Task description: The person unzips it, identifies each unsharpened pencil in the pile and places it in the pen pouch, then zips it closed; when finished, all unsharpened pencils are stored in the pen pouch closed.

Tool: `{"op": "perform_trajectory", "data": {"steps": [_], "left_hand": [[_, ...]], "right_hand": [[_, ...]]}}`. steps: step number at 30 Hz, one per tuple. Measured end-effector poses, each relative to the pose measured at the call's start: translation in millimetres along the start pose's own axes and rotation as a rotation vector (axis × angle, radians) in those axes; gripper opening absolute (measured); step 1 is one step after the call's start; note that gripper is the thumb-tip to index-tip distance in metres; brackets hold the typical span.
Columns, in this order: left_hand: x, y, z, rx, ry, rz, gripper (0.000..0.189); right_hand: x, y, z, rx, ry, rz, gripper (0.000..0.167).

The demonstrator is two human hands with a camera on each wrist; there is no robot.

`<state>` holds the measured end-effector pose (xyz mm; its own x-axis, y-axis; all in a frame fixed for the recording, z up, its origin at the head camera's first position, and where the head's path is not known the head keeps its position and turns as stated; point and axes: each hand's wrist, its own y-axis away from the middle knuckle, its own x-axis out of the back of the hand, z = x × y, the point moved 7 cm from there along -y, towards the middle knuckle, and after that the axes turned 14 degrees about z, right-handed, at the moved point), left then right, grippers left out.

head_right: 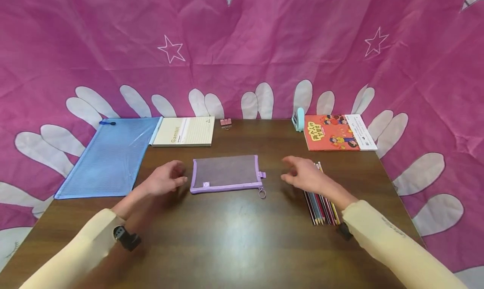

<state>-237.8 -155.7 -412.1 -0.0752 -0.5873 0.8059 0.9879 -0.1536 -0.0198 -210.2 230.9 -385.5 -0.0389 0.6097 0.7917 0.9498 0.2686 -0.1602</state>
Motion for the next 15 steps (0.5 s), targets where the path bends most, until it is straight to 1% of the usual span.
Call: {"op": "perform_trajectory", "data": {"steps": [2, 5, 8, 10, 12, 15], "left_hand": [[-9.4, -3.4, 2.0, 0.04, 0.005, -0.018, 0.061], [-17.1, -6.6, 6.5, 0.065, 0.003, -0.015, 0.061], [-22.0, -7.1, 11.5, 0.083, 0.018, -0.021, 0.06], [-25.3, -7.2, 13.3, 0.091, 0.023, -0.026, 0.059], [-28.5, -6.5, 14.2, 0.099, 0.025, -0.037, 0.058], [-32.3, -5.8, 13.5, 0.11, 0.024, -0.042, 0.057]], "right_hand": [[-17.9, -12.4, -5.6, -0.008, -0.048, -0.027, 0.053], [-36.0, -27.8, -11.7, -0.028, -0.105, -0.044, 0.055], [-48.8, -38.1, -12.6, -0.097, -0.161, -0.066, 0.058], [-56.3, -43.4, -13.2, -0.126, -0.166, -0.081, 0.061], [-63.2, -48.1, -15.9, -0.129, -0.158, -0.095, 0.064], [-72.1, -54.4, -22.3, -0.084, -0.124, -0.101, 0.068]]}}
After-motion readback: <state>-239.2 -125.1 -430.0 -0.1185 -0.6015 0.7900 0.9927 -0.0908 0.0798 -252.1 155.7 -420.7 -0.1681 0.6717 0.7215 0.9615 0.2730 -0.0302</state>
